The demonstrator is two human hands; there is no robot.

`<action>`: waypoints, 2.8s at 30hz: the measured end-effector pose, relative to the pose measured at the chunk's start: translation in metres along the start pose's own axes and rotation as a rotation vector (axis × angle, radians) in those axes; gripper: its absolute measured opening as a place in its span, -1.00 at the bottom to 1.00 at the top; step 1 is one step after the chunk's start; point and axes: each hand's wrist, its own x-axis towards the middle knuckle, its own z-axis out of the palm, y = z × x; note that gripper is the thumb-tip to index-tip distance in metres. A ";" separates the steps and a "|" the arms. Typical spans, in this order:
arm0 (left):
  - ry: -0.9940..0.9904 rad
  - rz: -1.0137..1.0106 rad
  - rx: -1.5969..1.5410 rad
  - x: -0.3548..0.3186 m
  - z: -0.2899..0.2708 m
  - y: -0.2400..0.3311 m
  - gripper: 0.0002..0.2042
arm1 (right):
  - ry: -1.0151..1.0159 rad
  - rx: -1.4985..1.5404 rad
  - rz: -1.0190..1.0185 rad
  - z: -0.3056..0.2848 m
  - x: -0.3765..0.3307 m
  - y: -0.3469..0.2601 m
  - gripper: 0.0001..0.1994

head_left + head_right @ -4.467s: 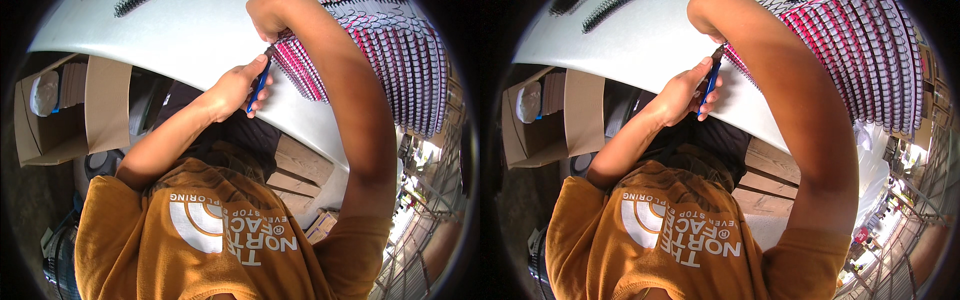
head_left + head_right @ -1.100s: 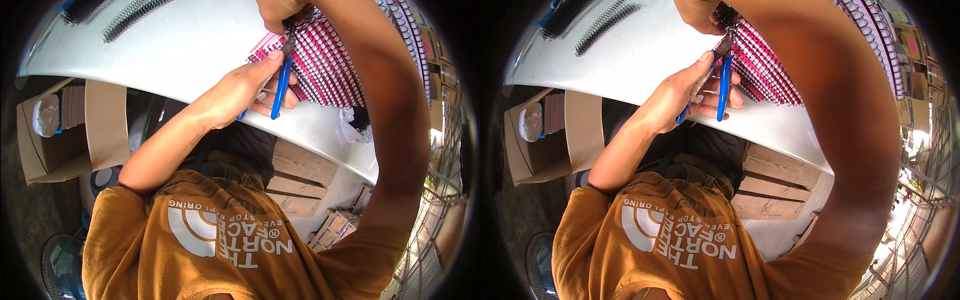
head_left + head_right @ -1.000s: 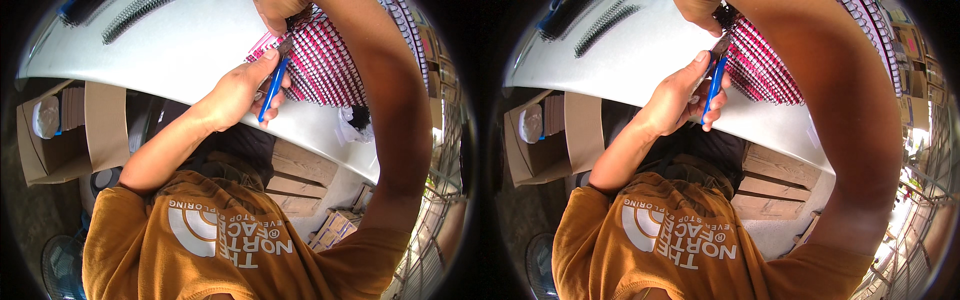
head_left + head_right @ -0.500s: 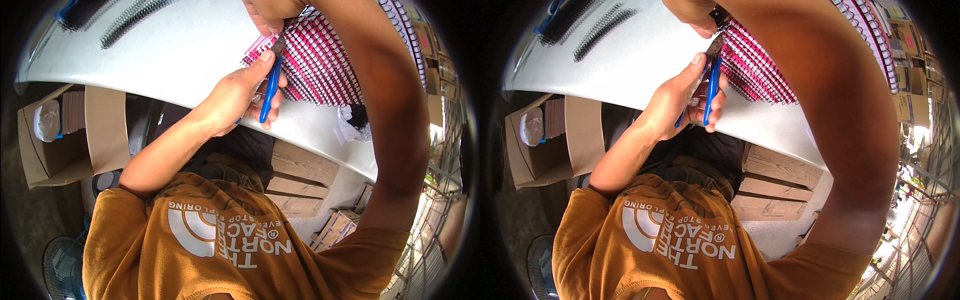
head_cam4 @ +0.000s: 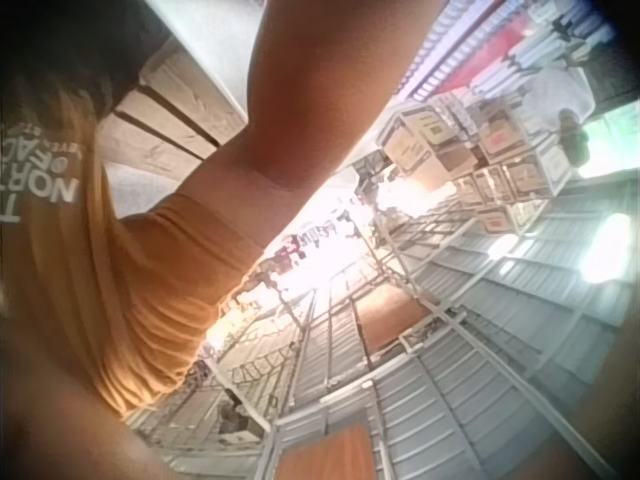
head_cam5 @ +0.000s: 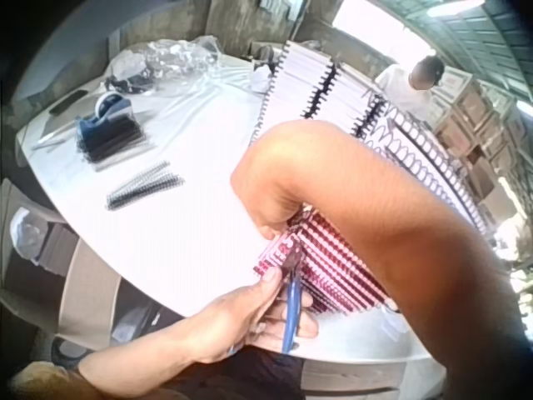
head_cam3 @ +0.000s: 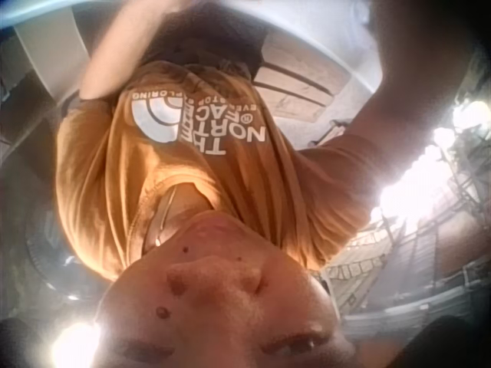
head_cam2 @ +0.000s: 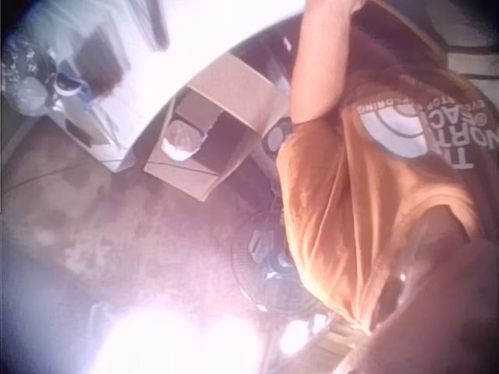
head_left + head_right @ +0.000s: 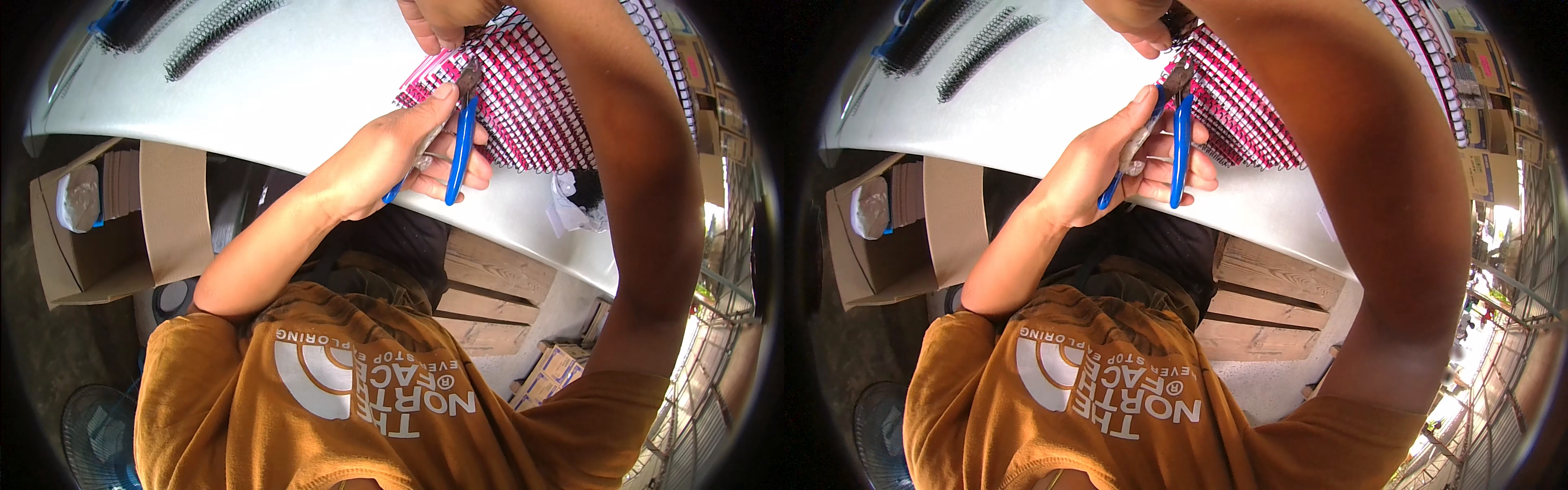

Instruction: The person trims excess wire from the spiral coils of notebooks using a pair of pliers. They pick up a stack of pink notebooks, use the tool to cut the ends of the spiral bindings one at a time, and then set the stack down on a work surface.

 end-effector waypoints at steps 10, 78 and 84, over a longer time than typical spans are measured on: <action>0.012 0.002 -0.020 0.003 -0.005 0.003 -0.41 | 0.007 -0.016 -0.024 -0.001 -0.002 0.001 -0.75; 0.023 0.117 -0.019 0.001 0.034 0.025 -0.40 | 0.032 -0.141 0.527 -0.027 -0.073 -0.031 -0.73; -0.055 0.113 -0.030 0.001 0.024 0.026 -0.43 | 0.062 -0.154 0.521 -0.024 -0.077 -0.028 -0.71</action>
